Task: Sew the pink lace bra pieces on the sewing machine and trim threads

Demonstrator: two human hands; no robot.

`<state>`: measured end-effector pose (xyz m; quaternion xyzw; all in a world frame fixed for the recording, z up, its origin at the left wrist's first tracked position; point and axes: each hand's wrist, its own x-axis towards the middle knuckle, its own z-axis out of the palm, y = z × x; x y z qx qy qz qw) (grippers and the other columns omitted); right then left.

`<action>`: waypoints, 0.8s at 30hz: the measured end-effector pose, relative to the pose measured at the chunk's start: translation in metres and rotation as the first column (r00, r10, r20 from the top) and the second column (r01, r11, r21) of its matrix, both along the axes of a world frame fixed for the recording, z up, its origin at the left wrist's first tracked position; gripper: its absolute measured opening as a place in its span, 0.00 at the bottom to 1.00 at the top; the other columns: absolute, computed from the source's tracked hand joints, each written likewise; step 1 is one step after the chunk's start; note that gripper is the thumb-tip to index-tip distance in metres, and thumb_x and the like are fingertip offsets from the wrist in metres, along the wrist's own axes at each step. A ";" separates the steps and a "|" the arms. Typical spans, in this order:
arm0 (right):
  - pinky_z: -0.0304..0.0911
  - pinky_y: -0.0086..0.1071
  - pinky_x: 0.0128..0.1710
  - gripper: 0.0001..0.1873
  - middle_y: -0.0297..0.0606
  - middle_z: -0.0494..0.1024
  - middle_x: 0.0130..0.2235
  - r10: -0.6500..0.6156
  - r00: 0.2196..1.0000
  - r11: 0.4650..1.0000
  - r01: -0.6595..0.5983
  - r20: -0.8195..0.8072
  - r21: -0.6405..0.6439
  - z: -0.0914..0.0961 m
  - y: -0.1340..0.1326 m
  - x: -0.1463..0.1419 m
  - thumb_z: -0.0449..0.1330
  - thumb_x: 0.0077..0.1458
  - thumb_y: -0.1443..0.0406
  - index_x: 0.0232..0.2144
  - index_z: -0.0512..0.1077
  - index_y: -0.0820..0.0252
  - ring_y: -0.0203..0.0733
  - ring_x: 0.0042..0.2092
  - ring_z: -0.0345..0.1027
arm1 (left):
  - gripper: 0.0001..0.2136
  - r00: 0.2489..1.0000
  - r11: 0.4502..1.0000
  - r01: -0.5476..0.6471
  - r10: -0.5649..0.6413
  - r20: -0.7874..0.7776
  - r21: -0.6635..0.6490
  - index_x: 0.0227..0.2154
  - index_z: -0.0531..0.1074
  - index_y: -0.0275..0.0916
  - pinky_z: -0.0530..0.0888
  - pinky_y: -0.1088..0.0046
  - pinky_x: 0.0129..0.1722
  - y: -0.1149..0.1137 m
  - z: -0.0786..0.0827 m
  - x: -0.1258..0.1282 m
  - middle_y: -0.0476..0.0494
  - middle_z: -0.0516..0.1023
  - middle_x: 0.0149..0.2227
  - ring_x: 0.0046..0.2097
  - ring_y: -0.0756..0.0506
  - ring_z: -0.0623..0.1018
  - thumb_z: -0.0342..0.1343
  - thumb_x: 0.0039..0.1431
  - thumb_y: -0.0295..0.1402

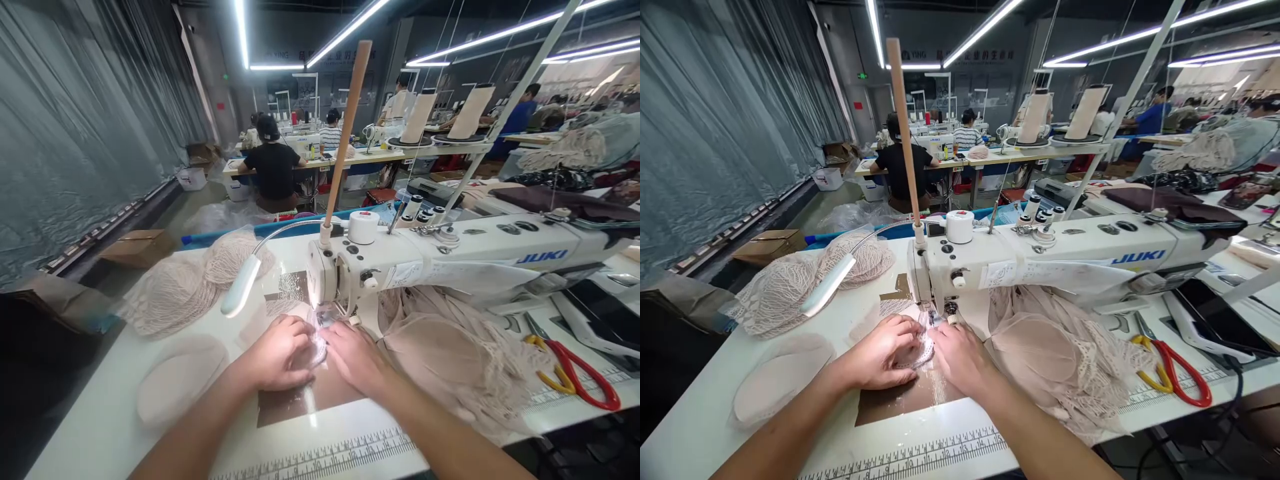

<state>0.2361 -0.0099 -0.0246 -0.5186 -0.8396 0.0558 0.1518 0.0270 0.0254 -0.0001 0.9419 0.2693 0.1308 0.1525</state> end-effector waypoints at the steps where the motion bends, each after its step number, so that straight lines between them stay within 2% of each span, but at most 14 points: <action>1: 0.60 0.34 0.38 0.14 0.38 0.74 0.37 0.012 1.000 1.000 -0.013 -0.016 -0.006 0.000 0.000 0.000 0.51 0.58 0.72 0.43 0.72 0.57 0.41 0.38 0.66 | 0.09 1.000 1.000 0.005 -0.005 0.014 0.006 0.35 0.71 0.38 0.67 0.61 0.49 -0.001 -0.001 0.001 0.40 0.74 0.46 0.48 0.41 0.70 0.55 0.56 0.38; 2: 0.60 0.34 0.38 0.12 0.37 0.73 0.37 0.023 0.999 1.000 -0.023 -0.031 -0.010 0.000 -0.001 -0.001 0.52 0.57 0.71 0.41 0.73 0.57 0.41 0.38 0.66 | 0.06 1.000 1.000 0.006 -0.007 0.029 0.016 0.33 0.71 0.38 0.67 0.62 0.49 -0.003 -0.003 0.003 0.41 0.74 0.43 0.46 0.42 0.71 0.52 0.59 0.34; 4: 0.61 0.34 0.37 0.09 0.37 0.73 0.36 0.036 0.998 0.999 -0.036 -0.060 0.003 -0.001 -0.001 -0.001 0.55 0.55 0.71 0.37 0.73 0.57 0.41 0.37 0.66 | 0.08 0.998 0.999 -0.001 -0.002 0.061 0.035 0.32 0.70 0.37 0.68 0.65 0.47 -0.005 -0.008 0.008 0.41 0.75 0.39 0.44 0.44 0.72 0.45 0.62 0.28; 8: 0.60 0.33 0.35 0.08 0.36 0.73 0.34 0.073 0.991 0.994 -0.062 -0.111 0.093 -0.006 0.001 -0.002 0.56 0.53 0.73 0.32 0.72 0.58 0.40 0.35 0.66 | 0.07 0.998 0.999 -0.026 0.025 0.064 0.018 0.31 0.66 0.38 0.69 0.67 0.43 -0.008 -0.011 0.016 0.42 0.74 0.34 0.39 0.46 0.72 0.44 0.61 0.26; 11: 0.60 0.32 0.35 0.08 0.36 0.72 0.31 0.090 0.989 0.990 -0.075 -0.120 0.123 -0.007 0.001 -0.003 0.54 0.54 0.72 0.26 0.70 0.59 0.40 0.34 0.65 | 0.03 1.000 1.000 -0.020 0.020 -0.002 0.001 0.29 0.63 0.39 0.69 0.67 0.44 -0.008 -0.005 0.012 0.45 0.72 0.33 0.37 0.46 0.71 0.50 0.52 0.25; 14: 0.60 0.31 0.34 0.12 0.36 0.71 0.30 0.098 0.985 0.989 -0.080 -0.140 0.128 -0.006 0.001 -0.003 0.52 0.58 0.70 0.25 0.70 0.59 0.38 0.33 0.65 | 0.12 0.997 1.000 -0.010 0.009 -0.080 -0.014 0.32 0.63 0.39 0.69 0.65 0.46 -0.007 0.001 0.005 0.45 0.72 0.36 0.40 0.44 0.71 0.55 0.41 0.25; 17: 0.60 0.30 0.33 0.14 0.35 0.71 0.29 0.112 0.975 0.989 -0.091 -0.189 0.117 -0.003 0.001 -0.002 0.51 0.61 0.67 0.24 0.70 0.59 0.37 0.32 0.64 | 0.15 0.994 1.000 -0.012 0.015 -0.108 0.024 0.34 0.65 0.39 0.69 0.64 0.47 -0.004 0.002 -0.001 0.43 0.73 0.42 0.44 0.41 0.71 0.55 0.39 0.22; 19: 0.60 0.30 0.32 0.15 0.35 0.70 0.29 0.118 0.969 0.990 -0.097 -0.217 0.104 -0.002 0.000 -0.002 0.51 0.61 0.67 0.23 0.70 0.59 0.37 0.32 0.64 | 0.10 0.996 0.998 -0.007 0.012 -0.088 0.058 0.32 0.67 0.38 0.69 0.64 0.47 -0.002 -0.002 -0.001 0.43 0.74 0.43 0.45 0.42 0.72 0.53 0.44 0.22; 21: 0.60 0.30 0.33 0.15 0.35 0.70 0.29 0.115 0.968 0.991 -0.098 -0.221 0.088 -0.001 0.000 -0.002 0.51 0.60 0.68 0.23 0.70 0.59 0.37 0.32 0.64 | 0.04 0.999 0.998 0.003 0.000 -0.038 0.065 0.31 0.69 0.38 0.69 0.66 0.45 0.000 -0.005 0.000 0.43 0.75 0.41 0.44 0.43 0.73 0.50 0.55 0.25; 24: 0.60 0.30 0.33 0.09 0.35 0.71 0.31 0.106 0.974 0.993 -0.095 -0.198 0.068 0.000 -0.001 -0.003 0.55 0.58 0.68 0.26 0.72 0.58 0.37 0.33 0.65 | 0.10 0.998 0.998 0.046 -0.048 0.047 0.038 0.33 0.70 0.37 0.70 0.69 0.44 0.001 -0.008 0.003 0.43 0.77 0.37 0.41 0.46 0.74 0.44 0.65 0.32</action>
